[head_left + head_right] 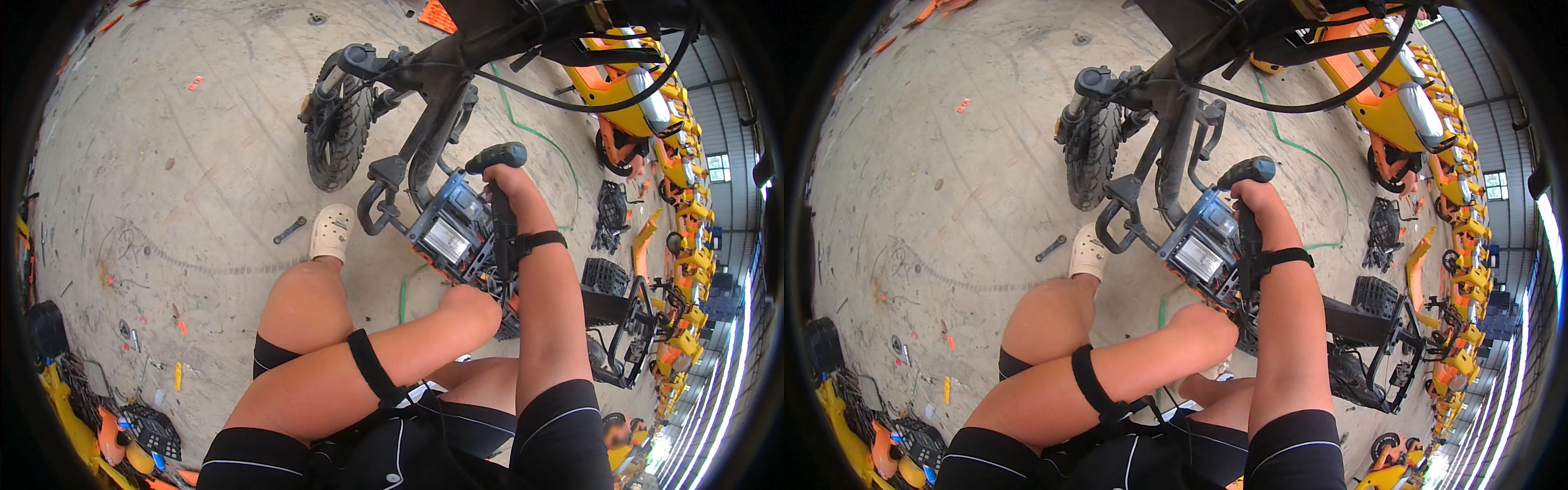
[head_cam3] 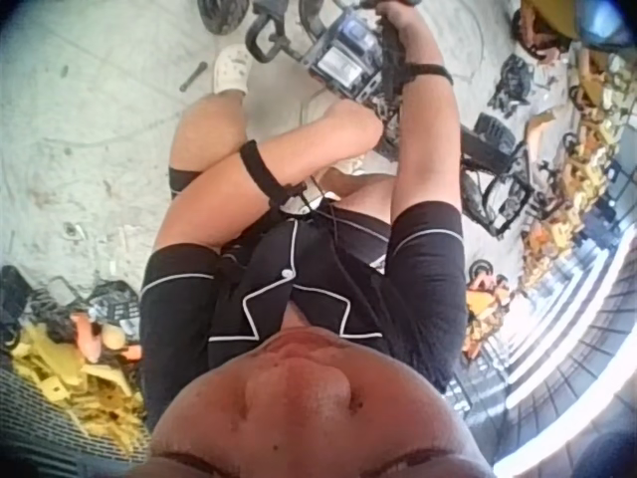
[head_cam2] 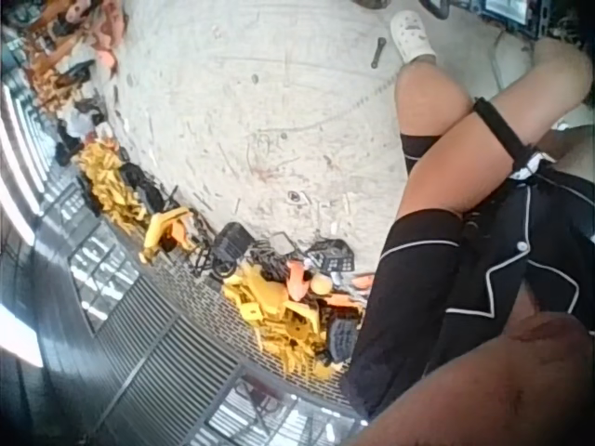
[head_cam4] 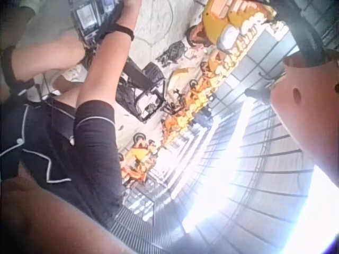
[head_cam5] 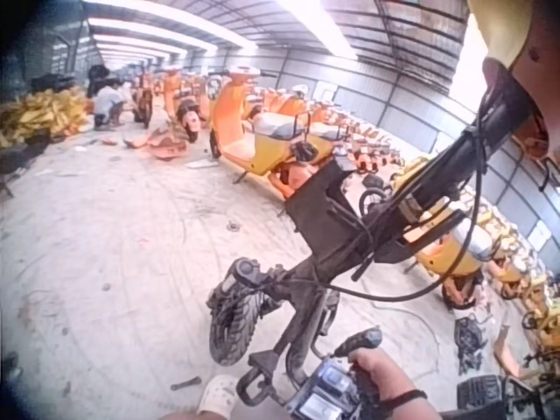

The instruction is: The person uses a power drill and their hands to secure wiring and mechanical components to a motorcycle frame while seated on the floor.

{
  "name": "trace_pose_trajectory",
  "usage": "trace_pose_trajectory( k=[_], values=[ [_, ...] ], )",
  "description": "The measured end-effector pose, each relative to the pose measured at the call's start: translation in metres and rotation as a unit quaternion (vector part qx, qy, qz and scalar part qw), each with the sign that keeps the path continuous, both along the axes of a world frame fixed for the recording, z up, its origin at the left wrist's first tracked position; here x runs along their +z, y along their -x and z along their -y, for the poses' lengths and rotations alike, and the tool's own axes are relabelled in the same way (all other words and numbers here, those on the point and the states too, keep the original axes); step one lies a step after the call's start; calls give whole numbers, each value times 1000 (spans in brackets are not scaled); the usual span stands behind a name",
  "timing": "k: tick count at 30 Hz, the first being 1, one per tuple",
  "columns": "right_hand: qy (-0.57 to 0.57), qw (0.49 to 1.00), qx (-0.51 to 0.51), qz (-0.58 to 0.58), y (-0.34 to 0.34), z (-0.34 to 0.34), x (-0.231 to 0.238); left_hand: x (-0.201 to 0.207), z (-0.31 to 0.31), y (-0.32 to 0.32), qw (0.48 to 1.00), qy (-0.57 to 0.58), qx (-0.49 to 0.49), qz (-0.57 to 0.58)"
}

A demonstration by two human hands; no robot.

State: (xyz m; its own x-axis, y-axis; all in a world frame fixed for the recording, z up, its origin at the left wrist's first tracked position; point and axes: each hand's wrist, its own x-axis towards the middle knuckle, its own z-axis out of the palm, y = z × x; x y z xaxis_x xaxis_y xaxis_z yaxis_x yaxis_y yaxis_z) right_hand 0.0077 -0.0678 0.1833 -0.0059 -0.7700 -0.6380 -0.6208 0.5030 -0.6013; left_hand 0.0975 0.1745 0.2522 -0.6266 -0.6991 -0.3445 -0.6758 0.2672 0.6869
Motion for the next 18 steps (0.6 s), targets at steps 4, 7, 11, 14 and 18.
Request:
trace_pose_trajectory(
  k=[4, 7, 11, 14, 18],
  values=[
    [11, 998, 39, -52, -8, -1, -1, -3, 0, 4, 1000, 6, 9, 4],
    [24, 995, 38, -87, -21, -4, 1, -8, -4, 6, 999, 38, 15, -12],
    [24, 996, 30, -85, -15, 2, -8, -8, -4, 6, 999, 31, 11, -14],
    [17, 997, 20, -71, -13, 2, -7, -3, -5, 0, 999, 33, 7, -8],
    [21, 999, -9, -46, -11, -1, -5, -4, -5, -2, 999, 32, 4, -3]
  ],
)
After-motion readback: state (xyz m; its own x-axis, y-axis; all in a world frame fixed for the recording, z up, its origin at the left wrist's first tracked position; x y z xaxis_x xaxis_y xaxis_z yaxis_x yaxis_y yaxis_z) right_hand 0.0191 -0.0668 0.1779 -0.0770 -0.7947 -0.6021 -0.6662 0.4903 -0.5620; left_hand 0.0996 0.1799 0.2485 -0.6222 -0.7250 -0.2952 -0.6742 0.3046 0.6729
